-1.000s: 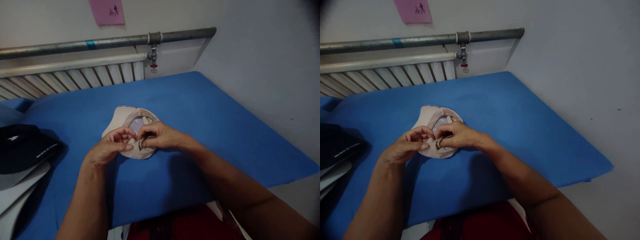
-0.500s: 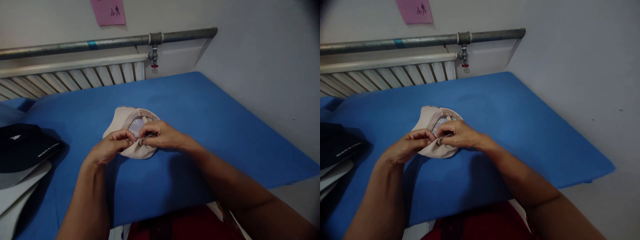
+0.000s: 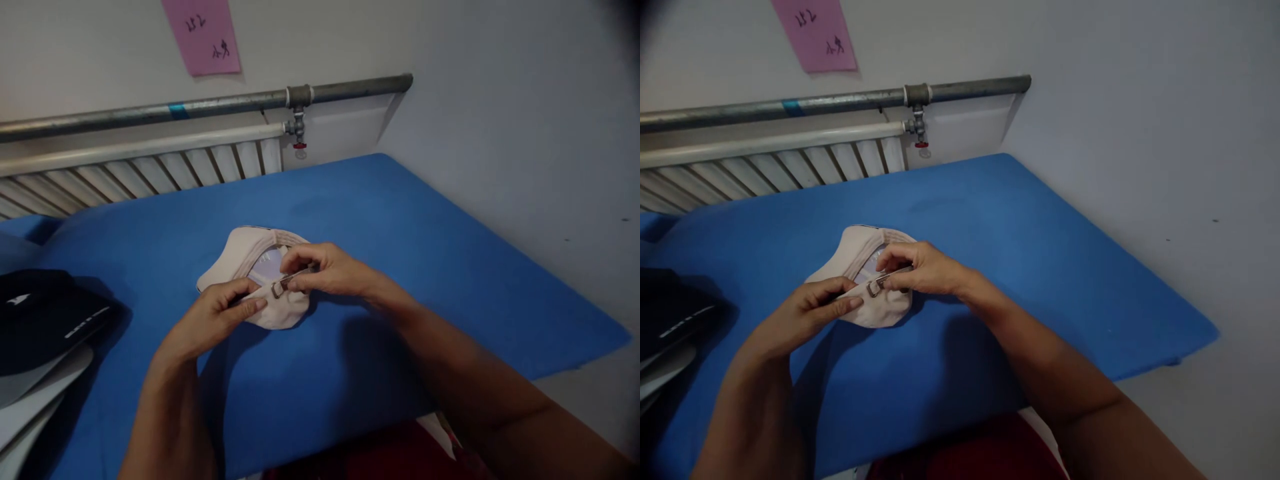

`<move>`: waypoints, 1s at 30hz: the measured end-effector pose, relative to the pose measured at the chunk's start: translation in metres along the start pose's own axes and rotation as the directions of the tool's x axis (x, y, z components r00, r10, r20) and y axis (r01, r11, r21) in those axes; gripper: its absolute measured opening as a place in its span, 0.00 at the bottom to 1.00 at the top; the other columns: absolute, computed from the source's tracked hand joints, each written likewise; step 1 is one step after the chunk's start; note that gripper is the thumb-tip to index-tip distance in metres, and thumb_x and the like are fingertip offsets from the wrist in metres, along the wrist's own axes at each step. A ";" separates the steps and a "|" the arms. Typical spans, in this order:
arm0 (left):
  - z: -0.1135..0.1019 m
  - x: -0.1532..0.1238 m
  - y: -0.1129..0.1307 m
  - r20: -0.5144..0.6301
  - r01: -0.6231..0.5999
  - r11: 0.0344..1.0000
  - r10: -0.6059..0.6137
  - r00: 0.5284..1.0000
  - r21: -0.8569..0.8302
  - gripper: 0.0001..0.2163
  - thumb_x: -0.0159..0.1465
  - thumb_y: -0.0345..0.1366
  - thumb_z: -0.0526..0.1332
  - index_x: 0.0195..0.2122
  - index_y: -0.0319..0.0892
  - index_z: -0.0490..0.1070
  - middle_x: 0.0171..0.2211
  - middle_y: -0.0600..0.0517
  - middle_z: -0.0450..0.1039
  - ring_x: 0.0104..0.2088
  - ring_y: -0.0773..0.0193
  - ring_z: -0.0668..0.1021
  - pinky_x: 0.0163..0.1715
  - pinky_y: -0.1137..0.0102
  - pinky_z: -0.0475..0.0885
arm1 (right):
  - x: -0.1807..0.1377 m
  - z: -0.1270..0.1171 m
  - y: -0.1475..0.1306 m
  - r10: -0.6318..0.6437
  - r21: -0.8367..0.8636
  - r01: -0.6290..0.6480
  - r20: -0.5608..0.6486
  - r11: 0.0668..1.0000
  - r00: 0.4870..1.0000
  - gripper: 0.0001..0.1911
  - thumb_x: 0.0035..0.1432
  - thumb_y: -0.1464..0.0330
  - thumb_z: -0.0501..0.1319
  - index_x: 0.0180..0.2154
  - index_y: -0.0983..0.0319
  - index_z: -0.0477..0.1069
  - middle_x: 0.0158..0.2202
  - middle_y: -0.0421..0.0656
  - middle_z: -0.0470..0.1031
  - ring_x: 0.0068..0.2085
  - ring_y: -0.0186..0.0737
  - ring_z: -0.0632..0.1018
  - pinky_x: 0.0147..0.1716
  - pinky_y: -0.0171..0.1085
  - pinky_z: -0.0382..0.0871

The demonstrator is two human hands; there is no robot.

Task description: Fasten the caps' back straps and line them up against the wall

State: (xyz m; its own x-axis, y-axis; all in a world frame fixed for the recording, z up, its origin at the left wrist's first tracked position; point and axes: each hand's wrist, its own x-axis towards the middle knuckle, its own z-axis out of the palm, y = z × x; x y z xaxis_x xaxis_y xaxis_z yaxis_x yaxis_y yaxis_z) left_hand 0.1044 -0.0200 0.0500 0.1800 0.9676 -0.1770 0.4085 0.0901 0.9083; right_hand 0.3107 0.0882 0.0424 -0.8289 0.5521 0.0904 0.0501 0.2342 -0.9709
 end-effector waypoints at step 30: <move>-0.021 -0.030 -0.021 -0.144 -0.490 0.785 0.473 0.869 -0.380 0.11 0.55 0.44 0.67 0.26 0.40 0.77 0.21 0.53 0.75 0.21 0.64 0.76 0.22 0.72 0.69 | 0.007 -0.022 0.025 -0.130 0.146 0.189 -0.339 0.971 0.932 0.12 0.49 0.75 0.62 0.37 0.58 0.75 0.39 0.39 0.77 0.43 0.37 0.75 0.48 0.40 0.66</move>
State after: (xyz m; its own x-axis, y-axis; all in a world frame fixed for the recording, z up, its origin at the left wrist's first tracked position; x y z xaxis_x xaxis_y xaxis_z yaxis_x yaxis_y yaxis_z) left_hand 0.0711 -0.0459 0.0441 0.2213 0.9175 0.3305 -0.1076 -0.3138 0.9434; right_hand 0.3185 0.1156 0.0239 -0.5899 0.7553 0.2857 -0.1895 0.2145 -0.9582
